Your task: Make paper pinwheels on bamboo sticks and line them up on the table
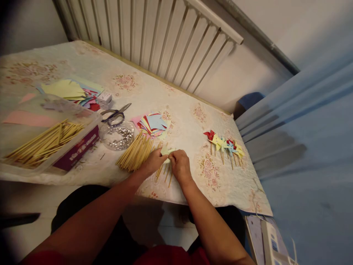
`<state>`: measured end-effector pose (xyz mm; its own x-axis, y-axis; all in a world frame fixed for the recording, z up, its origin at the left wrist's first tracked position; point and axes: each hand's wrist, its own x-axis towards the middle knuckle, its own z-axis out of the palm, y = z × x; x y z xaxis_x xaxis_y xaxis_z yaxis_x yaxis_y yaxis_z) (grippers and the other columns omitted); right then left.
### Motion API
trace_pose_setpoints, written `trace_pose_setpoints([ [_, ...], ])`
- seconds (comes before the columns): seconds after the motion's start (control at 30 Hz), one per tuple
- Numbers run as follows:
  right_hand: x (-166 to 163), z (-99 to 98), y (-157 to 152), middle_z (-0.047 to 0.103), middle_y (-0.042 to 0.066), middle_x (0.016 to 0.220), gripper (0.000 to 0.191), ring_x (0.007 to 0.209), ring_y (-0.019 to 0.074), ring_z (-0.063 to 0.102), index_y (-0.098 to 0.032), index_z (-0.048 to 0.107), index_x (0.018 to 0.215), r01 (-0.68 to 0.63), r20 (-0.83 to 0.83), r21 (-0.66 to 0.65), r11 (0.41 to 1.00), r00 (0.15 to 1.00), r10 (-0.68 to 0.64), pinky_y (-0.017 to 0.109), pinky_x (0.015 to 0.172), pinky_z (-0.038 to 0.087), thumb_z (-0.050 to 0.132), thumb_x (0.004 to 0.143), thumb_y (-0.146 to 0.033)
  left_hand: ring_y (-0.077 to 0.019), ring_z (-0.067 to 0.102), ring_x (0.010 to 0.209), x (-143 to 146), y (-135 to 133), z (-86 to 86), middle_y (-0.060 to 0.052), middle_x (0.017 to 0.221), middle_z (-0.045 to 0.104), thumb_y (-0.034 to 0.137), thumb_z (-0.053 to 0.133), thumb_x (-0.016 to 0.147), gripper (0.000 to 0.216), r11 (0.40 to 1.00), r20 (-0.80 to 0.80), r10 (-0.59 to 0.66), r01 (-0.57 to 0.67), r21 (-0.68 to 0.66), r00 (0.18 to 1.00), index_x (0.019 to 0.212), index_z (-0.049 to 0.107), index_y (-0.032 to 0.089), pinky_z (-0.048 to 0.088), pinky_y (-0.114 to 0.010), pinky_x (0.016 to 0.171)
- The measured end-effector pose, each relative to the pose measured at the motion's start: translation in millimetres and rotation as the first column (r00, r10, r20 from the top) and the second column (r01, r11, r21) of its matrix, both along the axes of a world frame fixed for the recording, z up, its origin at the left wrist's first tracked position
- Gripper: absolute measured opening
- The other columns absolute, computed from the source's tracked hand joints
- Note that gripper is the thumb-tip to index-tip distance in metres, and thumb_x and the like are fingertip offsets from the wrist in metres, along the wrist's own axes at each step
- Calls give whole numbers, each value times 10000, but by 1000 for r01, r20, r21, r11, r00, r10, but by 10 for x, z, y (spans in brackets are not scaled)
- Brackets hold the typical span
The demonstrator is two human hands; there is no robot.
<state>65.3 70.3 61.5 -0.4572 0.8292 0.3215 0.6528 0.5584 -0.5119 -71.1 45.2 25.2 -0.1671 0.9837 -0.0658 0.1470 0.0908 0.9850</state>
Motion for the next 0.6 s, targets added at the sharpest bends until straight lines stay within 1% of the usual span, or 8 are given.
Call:
trace_pose_setpoints([
  [0.07, 17, 35, 4, 586, 49, 718, 188, 777, 207, 514, -203, 599, 684, -92, 79, 87, 992, 993, 85, 337, 771, 400, 504, 843, -236, -106, 462, 647, 1, 0, -3, 18, 687, 555, 190, 539, 776, 108, 1000, 2, -2, 2, 13, 1000, 796, 617, 118, 337, -228, 598],
  [0.13, 13, 24, 6, 585, 45, 711, 181, 758, 201, 514, -203, 596, 679, -70, 61, 78, 994, 996, 66, 331, 756, 402, 512, 836, -232, -110, 465, 655, -1, 1, 1, 15, 692, 560, 192, 541, 777, 112, 1000, 7, 0, 0, 21, 1000, 800, 620, 117, 342, -229, 603],
  [0.27, -36, -90, 0, 560, -4, 630, 142, 620, 160, 494, -197, 574, 635, 155, -119, -175, 972, 977, -177, 285, 628, 391, 560, 769, -241, -119, 480, 675, -10, 0, 13, 2, 724, 587, 186, 542, 774, 133, 1000, 17, 1, -1, 11, 1000, 837, 634, 113, 356, -231, 619],
  [0.33, -47, -118, -1, 539, -19, 593, 145, 585, 153, 479, -197, 568, 625, 193, -148, -271, 943, 960, -239, 274, 591, 381, 569, 757, -257, -122, 485, 679, -12, -1, 13, -4, 739, 599, 182, 545, 770, 140, 1000, 14, -1, 1, 1, 1000, 848, 639, 113, 358, -232, 623],
  [0.4, -34, -95, 5, 552, -12, 617, 142, 612, 159, 492, -198, 573, 635, 150, -135, -221, 964, 974, -182, 280, 616, 391, 565, 766, -254, -123, 491, 686, -11, 0, 8, -6, 746, 605, 187, 548, 772, 150, 1000, 22, -5, 5, -2, 1000, 863, 642, 113, 357, -231, 624],
  [0.47, -8, -37, 15, 578, 14, 675, 145, 687, 177, 513, -200, 585, 659, 41, -63, -72, 997, 997, -45, 302, 689, 404, 548, 794, -239, -123, 494, 695, -7, 4, -1, -4, 741, 602, 189, 545, 777, 156, 1000, 39, -7, 7, 4, 999, 871, 643, 113, 353, -225, 619],
  [0.53, 11, 16, 20, 588, 39, 715, 165, 754, 197, 515, -202, 598, 682, -70, 32, 51, 996, 997, 68, 328, 753, 401, 524, 827, -233, -121, 492, 696, -3, 9, -8, -1, 729, 593, 182, 538, 779, 152, 1000, 48, -9, 9, 11, 999, 861, 642, 110, 345, -222, 606],
  [0.6, 7, 26, 18, 587, 45, 715, 176, 765, 202, 513, -201, 597, 681, -87, 55, 77, 993, 995, 83, 336, 764, 398, 515, 834, -234, -120, 488, 688, -2, 11, -6, -1, 722, 586, 180, 530, 782, 151, 1000, 47, -4, 3, 19, 999, 852, 643, 108, 341, -222, 598],
])
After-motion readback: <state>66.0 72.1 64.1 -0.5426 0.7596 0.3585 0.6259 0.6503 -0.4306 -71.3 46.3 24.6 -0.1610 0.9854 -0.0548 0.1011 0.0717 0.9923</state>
